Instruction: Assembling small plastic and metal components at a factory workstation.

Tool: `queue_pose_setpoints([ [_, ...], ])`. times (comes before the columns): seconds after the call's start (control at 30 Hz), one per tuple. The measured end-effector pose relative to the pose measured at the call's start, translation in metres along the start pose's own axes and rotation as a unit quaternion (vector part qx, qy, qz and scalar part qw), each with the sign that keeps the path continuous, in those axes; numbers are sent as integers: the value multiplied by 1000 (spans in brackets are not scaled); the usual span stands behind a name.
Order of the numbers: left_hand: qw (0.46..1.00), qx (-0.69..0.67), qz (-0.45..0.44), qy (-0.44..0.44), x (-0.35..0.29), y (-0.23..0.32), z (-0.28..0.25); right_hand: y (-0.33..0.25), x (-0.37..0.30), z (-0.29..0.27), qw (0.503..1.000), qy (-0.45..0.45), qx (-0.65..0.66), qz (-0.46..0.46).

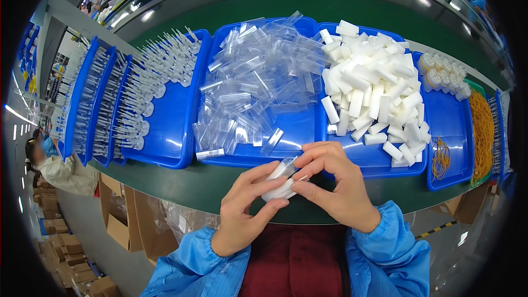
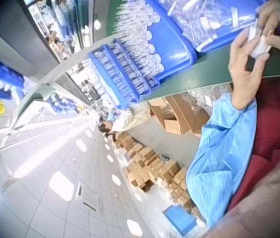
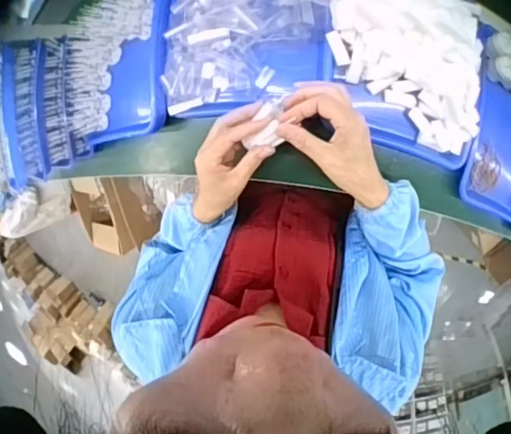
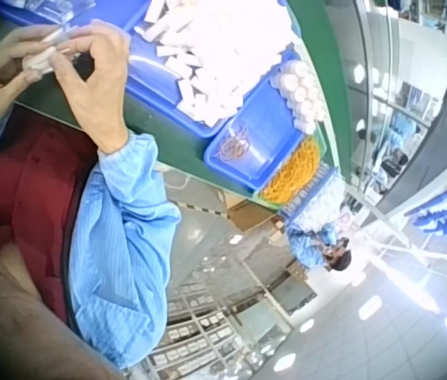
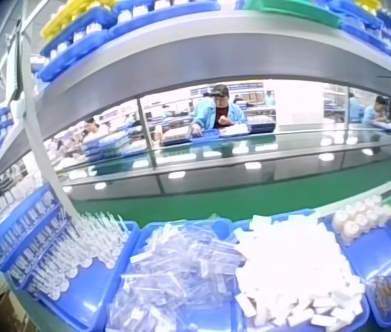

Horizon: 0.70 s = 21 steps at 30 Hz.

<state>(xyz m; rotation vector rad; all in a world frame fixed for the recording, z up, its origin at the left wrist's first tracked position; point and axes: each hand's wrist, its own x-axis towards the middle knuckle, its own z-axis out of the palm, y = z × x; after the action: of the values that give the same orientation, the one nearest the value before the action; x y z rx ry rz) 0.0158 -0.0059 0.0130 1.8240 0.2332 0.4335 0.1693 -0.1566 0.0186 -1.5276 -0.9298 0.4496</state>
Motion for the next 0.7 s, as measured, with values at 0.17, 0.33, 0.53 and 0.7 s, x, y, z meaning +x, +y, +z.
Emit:
queue_pose_setpoints([
  [0.17,998,-29,-7,52,-7,-3,-7,2,12,4,1000,-23,-2,-20],
  [0.33,986,-67,4,154,-7,-10,-19,18,43,12,953,-13,-255,-164],
  [0.53,985,-63,11,160,-4,-6,-22,17,56,23,849,-65,-485,-197],
  [0.7,987,-83,-30,137,-2,3,-13,12,55,-1,928,-35,-337,-156],
])
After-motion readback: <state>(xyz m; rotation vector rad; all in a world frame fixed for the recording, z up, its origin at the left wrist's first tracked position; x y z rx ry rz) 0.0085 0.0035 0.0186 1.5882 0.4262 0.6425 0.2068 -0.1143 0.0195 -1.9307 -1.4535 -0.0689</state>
